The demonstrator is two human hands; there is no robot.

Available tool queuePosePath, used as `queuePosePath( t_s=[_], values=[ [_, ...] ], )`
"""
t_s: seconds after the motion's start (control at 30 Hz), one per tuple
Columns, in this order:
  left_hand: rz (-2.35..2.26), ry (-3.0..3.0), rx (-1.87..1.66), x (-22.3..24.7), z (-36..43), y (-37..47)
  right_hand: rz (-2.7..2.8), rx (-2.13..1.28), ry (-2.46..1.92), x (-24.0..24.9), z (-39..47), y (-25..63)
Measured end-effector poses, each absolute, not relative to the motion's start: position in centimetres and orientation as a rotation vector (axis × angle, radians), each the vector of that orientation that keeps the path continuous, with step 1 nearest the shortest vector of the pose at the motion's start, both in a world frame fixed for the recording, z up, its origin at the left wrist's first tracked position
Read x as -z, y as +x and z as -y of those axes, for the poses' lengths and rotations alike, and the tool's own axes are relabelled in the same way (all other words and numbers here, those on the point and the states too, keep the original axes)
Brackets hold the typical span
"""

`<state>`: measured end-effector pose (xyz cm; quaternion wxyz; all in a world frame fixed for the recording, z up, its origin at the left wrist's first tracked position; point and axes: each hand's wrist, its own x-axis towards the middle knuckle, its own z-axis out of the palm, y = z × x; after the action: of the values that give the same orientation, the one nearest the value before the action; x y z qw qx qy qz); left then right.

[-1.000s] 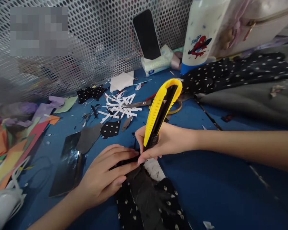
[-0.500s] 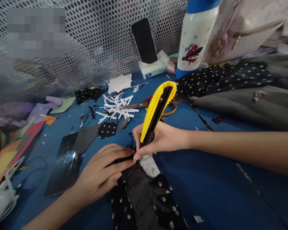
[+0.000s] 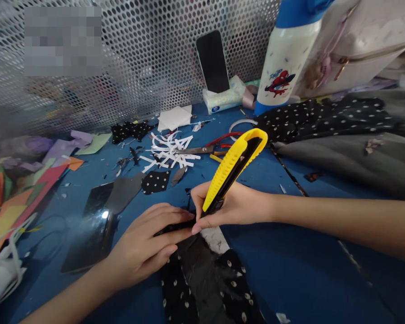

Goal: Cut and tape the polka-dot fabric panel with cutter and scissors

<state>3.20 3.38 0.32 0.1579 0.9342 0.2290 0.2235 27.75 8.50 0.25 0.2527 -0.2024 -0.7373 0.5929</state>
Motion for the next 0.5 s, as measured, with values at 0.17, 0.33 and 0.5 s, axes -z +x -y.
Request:
queuePosePath(
  t_s=[0.17, 0.33, 0.5],
  values=[
    [-0.654, 2.679, -0.642, -0.29, -3.45, 3.23, 2.093, -1.509, -0.556, -0.51, -8.07, 27.75],
    [-0.635, 2.671, -0.671, -0.19, -3.39, 3.27, 2.194, -1.328, -0.483, -0.58, -7.64, 27.72],
    [-0.645, 2.661, -0.662, -0.26, -3.39, 3.31, 1.948, -1.603, -0.587, -0.22, -8.16, 27.69]
  ],
)
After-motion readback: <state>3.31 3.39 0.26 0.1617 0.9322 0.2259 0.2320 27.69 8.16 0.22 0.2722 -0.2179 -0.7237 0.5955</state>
